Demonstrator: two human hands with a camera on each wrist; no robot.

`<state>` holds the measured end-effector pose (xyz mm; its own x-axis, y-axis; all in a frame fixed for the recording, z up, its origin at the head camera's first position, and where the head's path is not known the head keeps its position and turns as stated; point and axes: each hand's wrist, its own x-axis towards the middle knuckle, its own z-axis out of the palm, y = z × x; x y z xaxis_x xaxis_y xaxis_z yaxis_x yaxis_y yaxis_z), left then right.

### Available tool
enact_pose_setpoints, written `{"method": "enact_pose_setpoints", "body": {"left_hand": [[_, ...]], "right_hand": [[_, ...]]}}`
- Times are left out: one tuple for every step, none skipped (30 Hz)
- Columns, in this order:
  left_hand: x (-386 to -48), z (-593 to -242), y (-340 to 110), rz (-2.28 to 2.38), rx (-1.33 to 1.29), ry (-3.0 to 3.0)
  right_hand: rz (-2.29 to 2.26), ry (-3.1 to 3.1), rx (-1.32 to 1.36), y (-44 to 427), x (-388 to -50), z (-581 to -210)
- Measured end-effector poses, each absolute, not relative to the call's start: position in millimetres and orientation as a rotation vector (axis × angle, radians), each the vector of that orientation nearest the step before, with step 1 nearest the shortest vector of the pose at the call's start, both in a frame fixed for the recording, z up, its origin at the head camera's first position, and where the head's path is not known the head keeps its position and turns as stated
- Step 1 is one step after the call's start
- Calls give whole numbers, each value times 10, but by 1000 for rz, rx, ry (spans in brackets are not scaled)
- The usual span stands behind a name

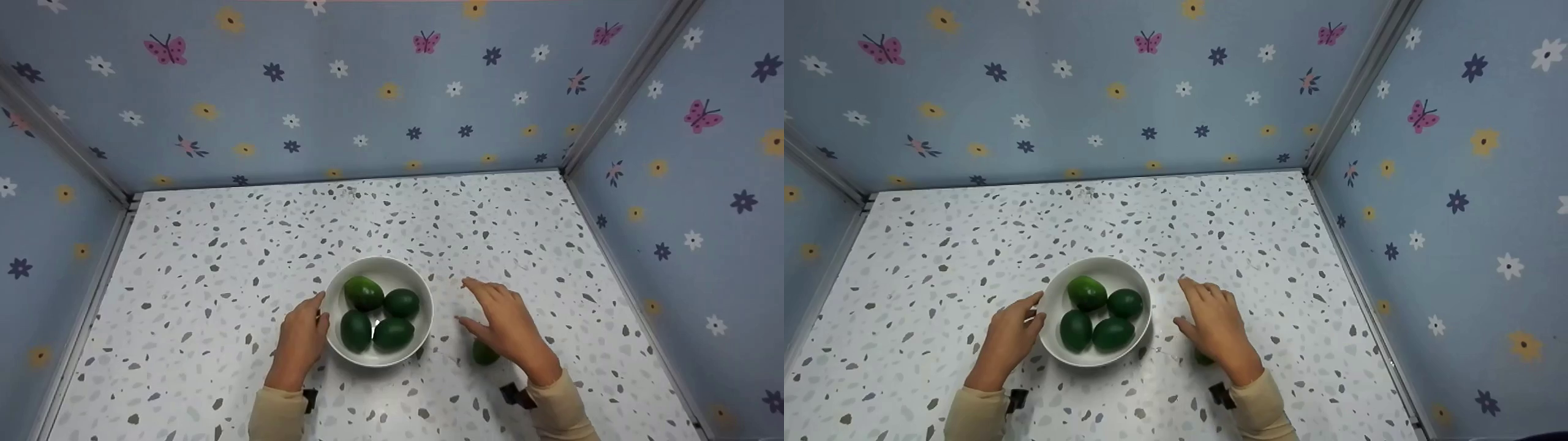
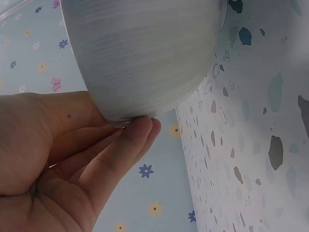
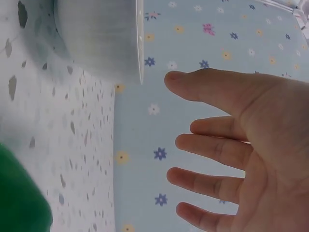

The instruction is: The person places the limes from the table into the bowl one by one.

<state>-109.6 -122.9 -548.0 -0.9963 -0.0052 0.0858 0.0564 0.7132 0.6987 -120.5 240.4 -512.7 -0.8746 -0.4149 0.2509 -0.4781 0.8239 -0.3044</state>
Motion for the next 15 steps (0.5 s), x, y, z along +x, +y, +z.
{"method": "enact_pose_setpoints", "body": {"left_hand": [[-1095,-5479,-1229,-1161,-39,-2834],[-1095,-5477,-1229,-1161,-35,-2837],[-1094,-5476,-1229,-1162,-33,-2840],[-1094,-5473,-1228,-1162,-31,-2843],[-1094,-5470,-1228,-1161,-30,-2845],[-1094,-5468,-1227,-1162,-30,-2846],[-1094,-5467,-1227,-1161,-28,-2849],[-1094,-5466,-1226,-1162,-27,-2850],[-1094,-5465,-1225,-1164,-27,-2850],[-1094,-5464,-1224,-1167,-27,-2848],[-1094,-5466,-1223,-1171,-26,-2846],[-1092,-5469,-1223,-1174,-26,-2842],[-1091,-5472,-1223,-1176,-26,-2837],[-1090,-5476,-1223,-1176,-30,-2831],[-1089,-5480,-1224,-1174,-38,-2822]], "right_hand": [[538,-2835,682,2443,-1182,-5128],[538,-2839,665,2480,-1159,-5128],[537,-2845,648,2515,-1134,-5128],[532,-2850,633,2549,-1108,-5131],[532,-2854,616,2581,-1082,-5136],[534,-2860,598,2610,-1056,-5142],[538,-2868,581,2636,-1031,-5150],[542,-2878,563,2661,-1005,-5160],[548,-2887,548,2684,-981,-5174],[551,-2898,533,2706,-957,-5189],[556,-2910,519,2727,-934,-5205],[558,-2922,507,2744,-912,-5222],[557,-2936,493,2760,-890,-5240],[552,-2950,482,2776,-869,-5261],[552,-2963,469,2788,-848,-5280]]}}
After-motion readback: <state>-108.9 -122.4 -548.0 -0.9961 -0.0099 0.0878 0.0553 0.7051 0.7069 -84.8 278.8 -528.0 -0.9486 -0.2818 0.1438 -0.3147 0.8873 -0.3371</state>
